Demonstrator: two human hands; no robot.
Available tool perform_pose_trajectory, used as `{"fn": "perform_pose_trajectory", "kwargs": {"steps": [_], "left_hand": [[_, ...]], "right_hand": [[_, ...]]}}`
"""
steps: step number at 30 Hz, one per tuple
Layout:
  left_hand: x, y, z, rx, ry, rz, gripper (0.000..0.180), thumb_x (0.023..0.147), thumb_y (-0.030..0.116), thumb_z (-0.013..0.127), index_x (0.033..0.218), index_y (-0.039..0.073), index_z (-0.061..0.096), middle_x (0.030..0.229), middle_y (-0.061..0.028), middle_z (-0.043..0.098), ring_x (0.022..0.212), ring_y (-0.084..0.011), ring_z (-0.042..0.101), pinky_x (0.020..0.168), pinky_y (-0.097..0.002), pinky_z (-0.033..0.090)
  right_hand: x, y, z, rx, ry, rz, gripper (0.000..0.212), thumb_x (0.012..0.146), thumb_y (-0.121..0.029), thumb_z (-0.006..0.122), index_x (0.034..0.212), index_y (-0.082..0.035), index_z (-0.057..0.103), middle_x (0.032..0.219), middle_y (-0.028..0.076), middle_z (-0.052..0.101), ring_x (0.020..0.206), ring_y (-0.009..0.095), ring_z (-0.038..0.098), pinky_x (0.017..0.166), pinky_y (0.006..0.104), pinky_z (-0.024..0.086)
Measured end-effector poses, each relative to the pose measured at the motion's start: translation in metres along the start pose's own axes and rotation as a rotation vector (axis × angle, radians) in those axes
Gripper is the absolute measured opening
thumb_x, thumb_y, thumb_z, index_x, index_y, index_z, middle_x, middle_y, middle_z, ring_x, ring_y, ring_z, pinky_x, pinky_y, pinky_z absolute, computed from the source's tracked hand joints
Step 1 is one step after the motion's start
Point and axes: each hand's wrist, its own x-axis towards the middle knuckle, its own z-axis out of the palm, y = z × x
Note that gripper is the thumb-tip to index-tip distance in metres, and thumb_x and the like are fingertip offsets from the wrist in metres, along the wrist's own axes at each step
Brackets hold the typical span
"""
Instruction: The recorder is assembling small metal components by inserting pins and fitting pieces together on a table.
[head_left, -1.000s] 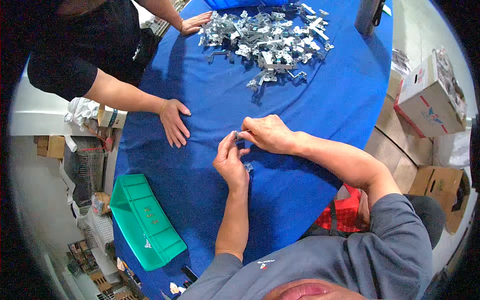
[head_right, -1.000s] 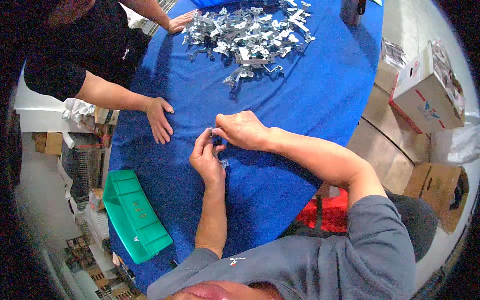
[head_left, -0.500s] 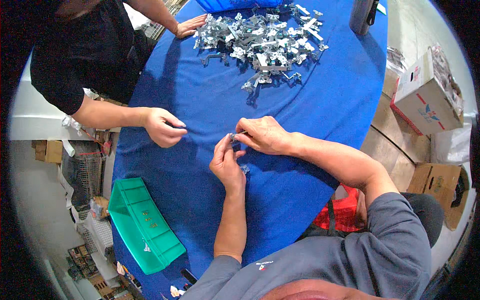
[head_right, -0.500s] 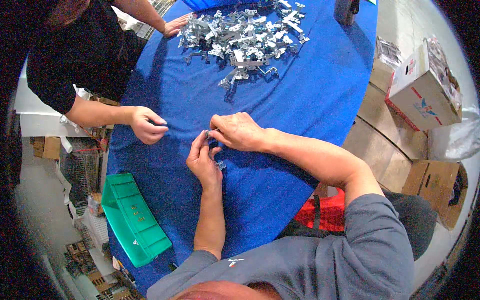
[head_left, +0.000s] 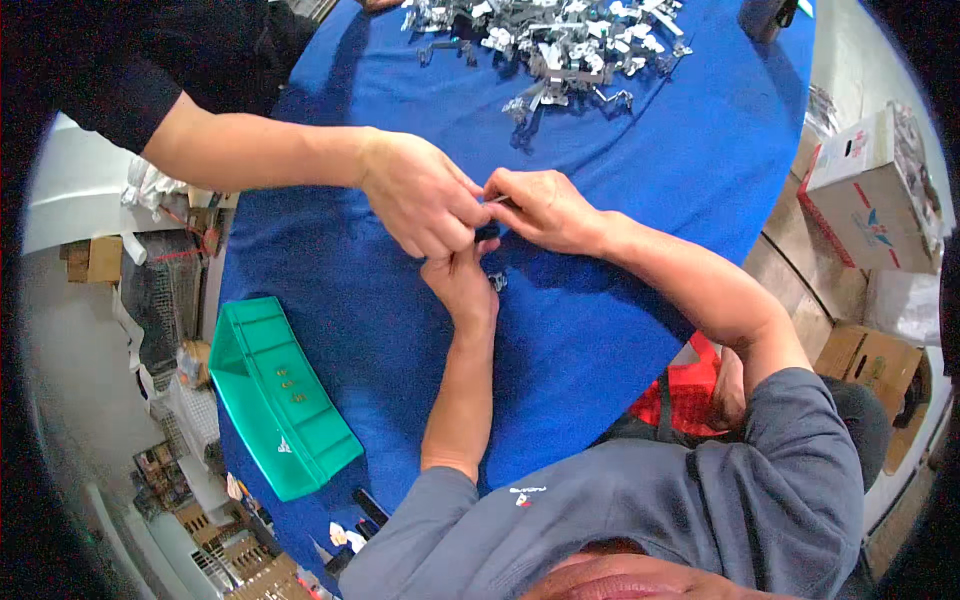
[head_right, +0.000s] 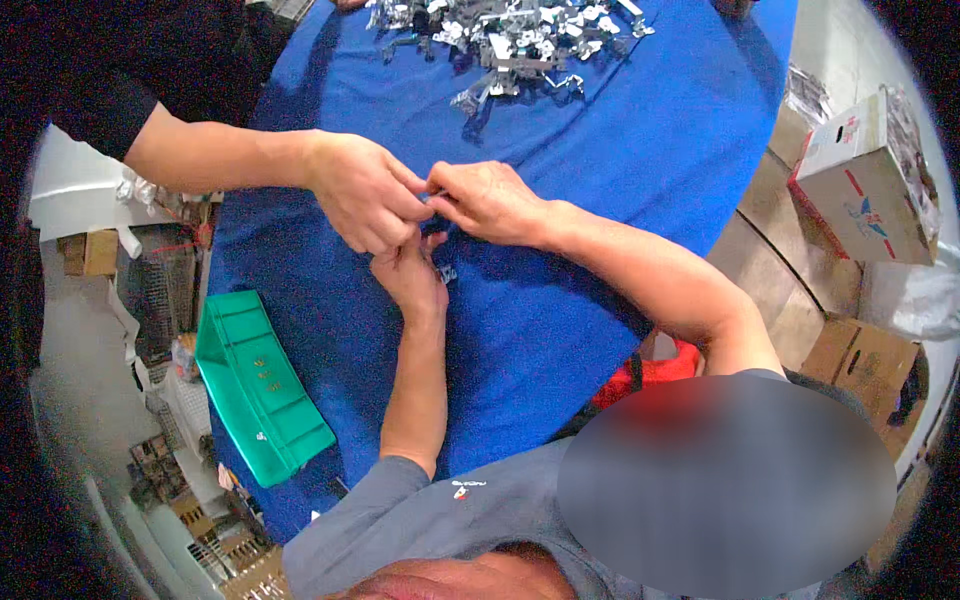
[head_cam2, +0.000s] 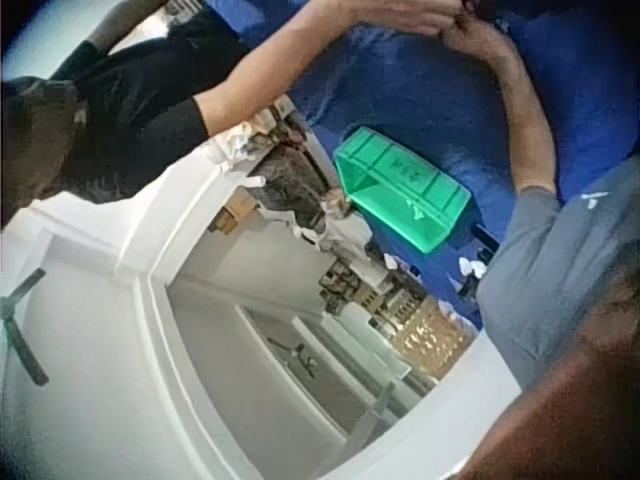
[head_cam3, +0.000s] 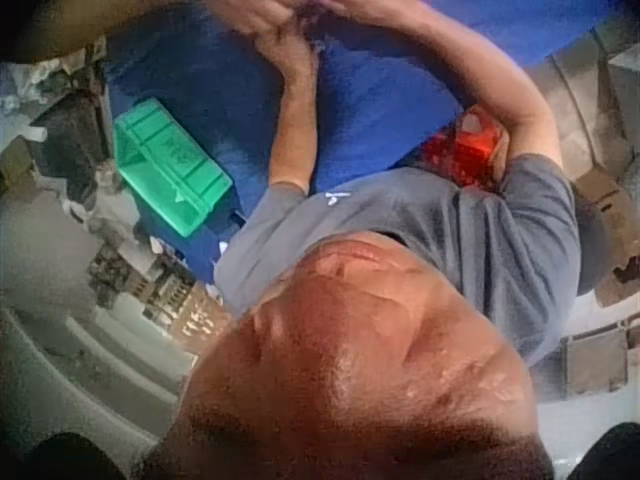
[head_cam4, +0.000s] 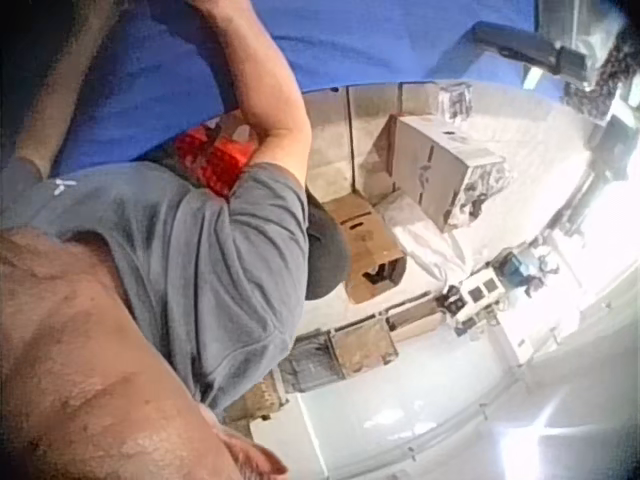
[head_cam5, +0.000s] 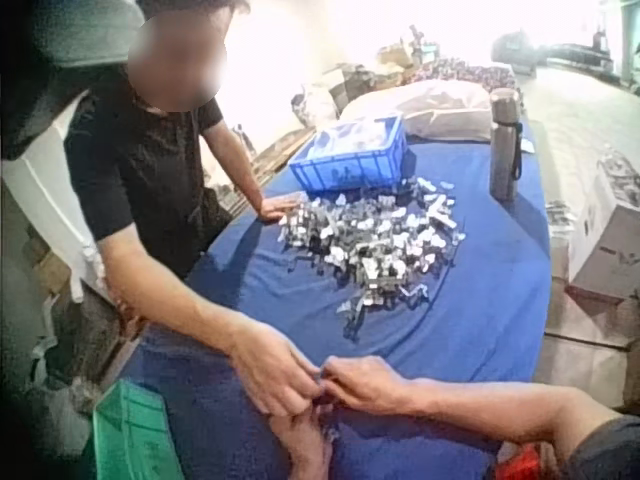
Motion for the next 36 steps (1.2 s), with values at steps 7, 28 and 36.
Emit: {"fn": "perform_pose_trajectory", "kwargs": {"steps": [7, 28, 36], "left_hand": [[-0.001, 0.001, -0.002, -0.079, 0.012, 0.002, 0.015, 0.094, 0.001, 0.055, 0.103, -0.002, 0.067, 0.103, -0.008, 0.067, 0.083, -0.0141, 0.064, 0.06, -0.0286, 0.058], [0.002, -0.008, -0.007, -0.062, -0.112, 0.045, 0.013, 0.091, 0.002, 0.06, 0.102, -0.001, 0.067, 0.096, -0.0055, 0.066, 0.077, -0.011, 0.061, 0.07, -0.0297, 0.055], [0.001, -0.004, -0.005, -0.107, -0.106, -0.013, 0.019, 0.093, 0.002, 0.056, 0.11, -0.001, 0.064, 0.103, -0.0069, 0.064, 0.084, -0.0121, 0.061, 0.074, -0.0313, 0.056]], "right_hand": [[0.001, 0.003, 0.005, 0.032, 0.006, -0.004, 0.016, 0.092, -0.018, 0.057, 0.097, -0.003, 0.055, 0.084, 0.017, 0.064, 0.081, 0.036, 0.064, 0.067, 0.0439, 0.05], [0.007, 0.01, -0.008, 0.114, 0.078, 0.108, 0.018, 0.098, -0.017, 0.052, 0.097, 0.0, 0.059, 0.072, 0.01, 0.061, 0.066, 0.017, 0.06, 0.063, 0.0317, 0.049], [0.009, 0.013, -0.014, 0.321, 0.09, 0.27, 0.021, 0.098, -0.019, 0.052, 0.098, 0.0, 0.06, 0.076, 0.005, 0.062, 0.069, 0.01, 0.057, 0.062, 0.0276, 0.048]]}}
